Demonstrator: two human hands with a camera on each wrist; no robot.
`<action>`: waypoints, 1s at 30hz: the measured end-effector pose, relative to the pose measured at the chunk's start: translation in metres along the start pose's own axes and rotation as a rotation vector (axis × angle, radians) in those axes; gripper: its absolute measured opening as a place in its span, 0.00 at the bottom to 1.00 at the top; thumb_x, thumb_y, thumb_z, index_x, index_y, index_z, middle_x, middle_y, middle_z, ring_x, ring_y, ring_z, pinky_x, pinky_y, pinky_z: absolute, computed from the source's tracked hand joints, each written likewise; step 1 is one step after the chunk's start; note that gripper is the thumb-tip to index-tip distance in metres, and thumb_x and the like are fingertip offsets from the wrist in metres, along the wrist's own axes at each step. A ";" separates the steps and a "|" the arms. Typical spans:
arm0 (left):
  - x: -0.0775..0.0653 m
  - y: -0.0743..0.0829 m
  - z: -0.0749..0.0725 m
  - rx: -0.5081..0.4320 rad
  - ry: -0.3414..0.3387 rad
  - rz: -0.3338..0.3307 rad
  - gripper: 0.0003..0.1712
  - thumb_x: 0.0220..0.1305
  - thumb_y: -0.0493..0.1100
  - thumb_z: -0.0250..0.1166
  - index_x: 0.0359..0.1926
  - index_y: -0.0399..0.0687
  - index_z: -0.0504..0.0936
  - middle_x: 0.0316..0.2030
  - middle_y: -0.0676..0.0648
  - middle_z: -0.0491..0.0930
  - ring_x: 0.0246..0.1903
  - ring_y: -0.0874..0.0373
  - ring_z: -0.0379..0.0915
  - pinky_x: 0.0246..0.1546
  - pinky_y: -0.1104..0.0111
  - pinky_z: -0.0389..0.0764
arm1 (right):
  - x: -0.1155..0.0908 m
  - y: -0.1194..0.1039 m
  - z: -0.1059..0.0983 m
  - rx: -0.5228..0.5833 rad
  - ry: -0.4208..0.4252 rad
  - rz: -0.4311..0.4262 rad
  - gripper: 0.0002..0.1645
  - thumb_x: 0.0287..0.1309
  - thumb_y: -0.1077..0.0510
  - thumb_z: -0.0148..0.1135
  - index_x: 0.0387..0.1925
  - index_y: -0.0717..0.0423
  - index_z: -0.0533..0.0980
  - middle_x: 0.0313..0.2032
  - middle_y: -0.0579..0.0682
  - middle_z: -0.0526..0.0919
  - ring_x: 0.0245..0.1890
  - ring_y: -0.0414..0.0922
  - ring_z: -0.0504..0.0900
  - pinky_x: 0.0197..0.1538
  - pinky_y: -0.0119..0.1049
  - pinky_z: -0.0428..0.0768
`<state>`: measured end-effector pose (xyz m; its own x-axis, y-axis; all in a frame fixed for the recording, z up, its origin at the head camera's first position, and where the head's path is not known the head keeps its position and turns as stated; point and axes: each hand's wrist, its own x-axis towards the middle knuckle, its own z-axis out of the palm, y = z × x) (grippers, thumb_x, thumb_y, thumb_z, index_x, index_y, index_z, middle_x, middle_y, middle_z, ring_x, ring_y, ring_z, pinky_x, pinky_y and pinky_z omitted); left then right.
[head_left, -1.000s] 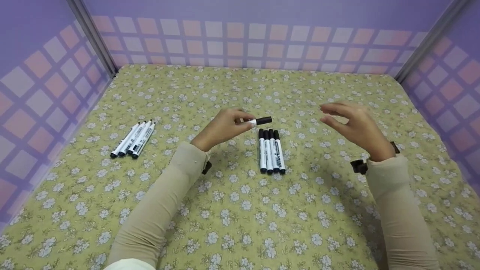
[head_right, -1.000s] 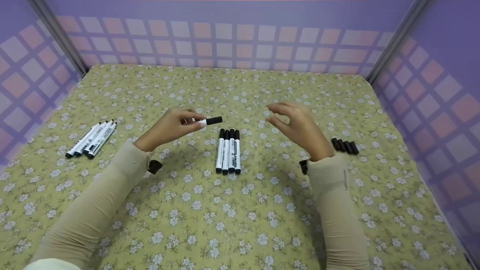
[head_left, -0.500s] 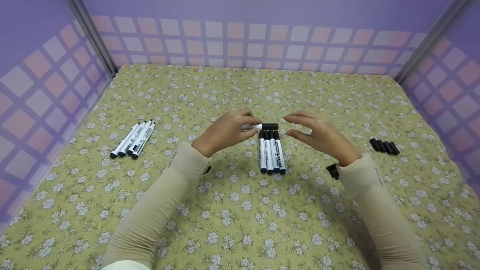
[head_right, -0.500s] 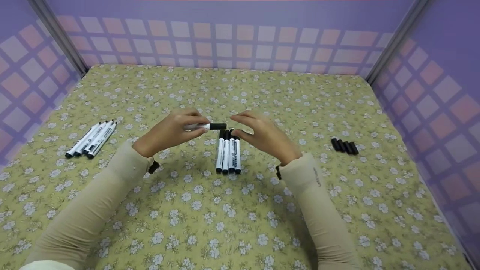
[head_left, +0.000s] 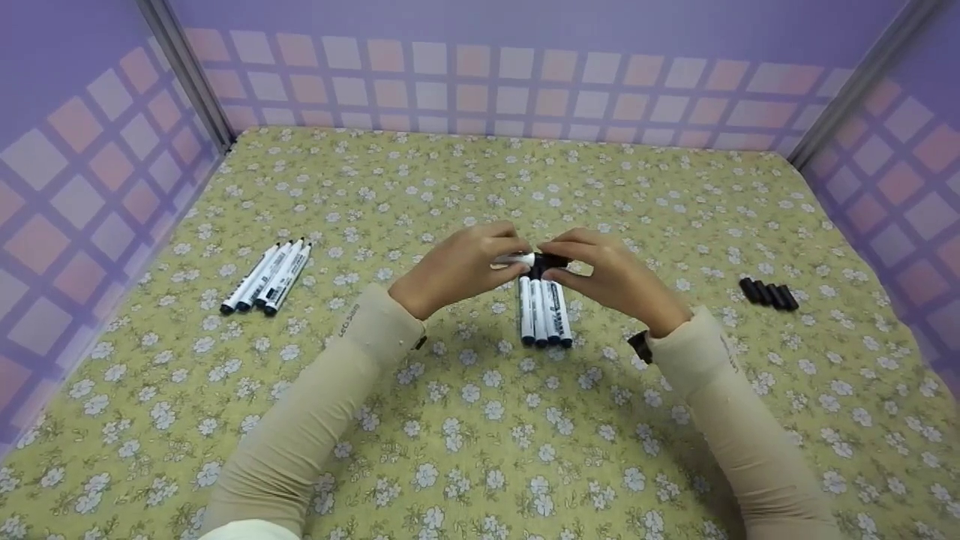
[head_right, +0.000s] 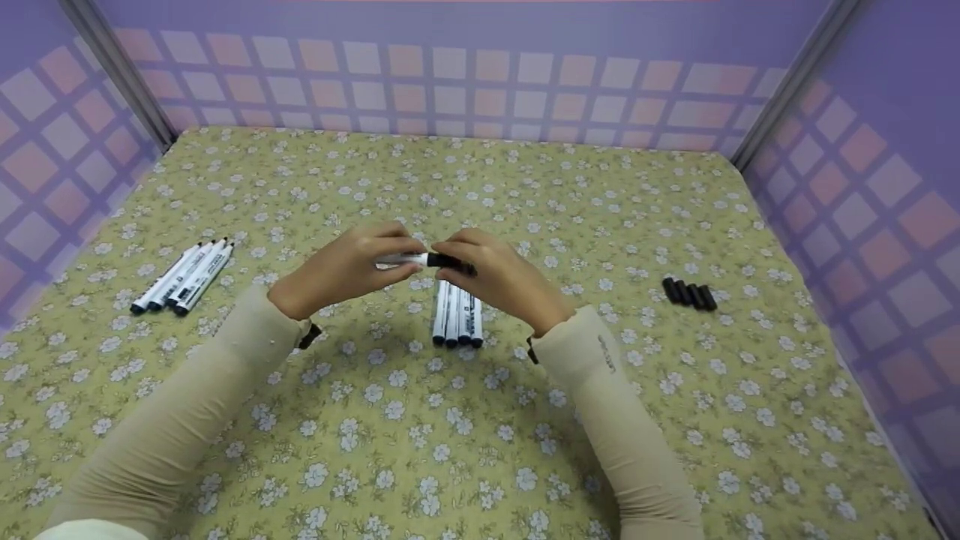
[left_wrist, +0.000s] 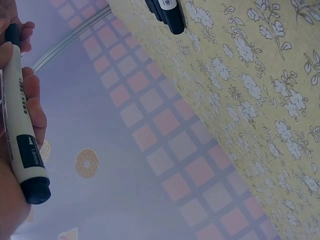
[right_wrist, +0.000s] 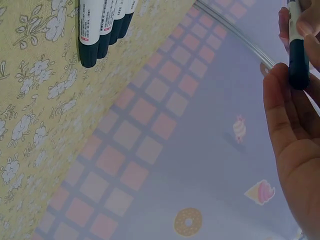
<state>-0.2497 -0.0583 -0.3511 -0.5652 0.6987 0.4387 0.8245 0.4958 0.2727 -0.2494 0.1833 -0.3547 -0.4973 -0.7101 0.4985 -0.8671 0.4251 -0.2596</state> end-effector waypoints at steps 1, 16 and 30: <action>0.000 0.000 0.000 0.001 0.002 0.005 0.14 0.69 0.45 0.59 0.48 0.42 0.84 0.39 0.46 0.78 0.34 0.59 0.78 0.37 0.72 0.79 | 0.000 0.000 0.001 -0.002 0.003 -0.002 0.20 0.59 0.59 0.64 0.54 0.60 0.79 0.46 0.55 0.83 0.41 0.47 0.83 0.42 0.38 0.82; -0.002 0.001 -0.002 -0.001 0.012 0.053 0.15 0.69 0.43 0.60 0.52 0.42 0.83 0.39 0.46 0.79 0.32 0.59 0.77 0.35 0.72 0.79 | 0.001 -0.004 0.003 -0.045 0.015 -0.002 0.17 0.60 0.63 0.63 0.51 0.60 0.81 0.43 0.55 0.85 0.39 0.45 0.84 0.41 0.34 0.83; 0.002 0.002 -0.005 -0.070 -0.054 0.031 0.17 0.70 0.43 0.57 0.56 0.44 0.81 0.38 0.45 0.80 0.30 0.59 0.75 0.33 0.70 0.78 | -0.002 -0.003 0.003 -0.054 0.035 0.006 0.17 0.59 0.61 0.63 0.50 0.58 0.82 0.43 0.52 0.87 0.37 0.45 0.83 0.38 0.33 0.82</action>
<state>-0.2489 -0.0584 -0.3453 -0.5388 0.7408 0.4012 0.8402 0.4379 0.3198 -0.2460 0.1815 -0.3577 -0.5006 -0.6874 0.5261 -0.8608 0.4600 -0.2180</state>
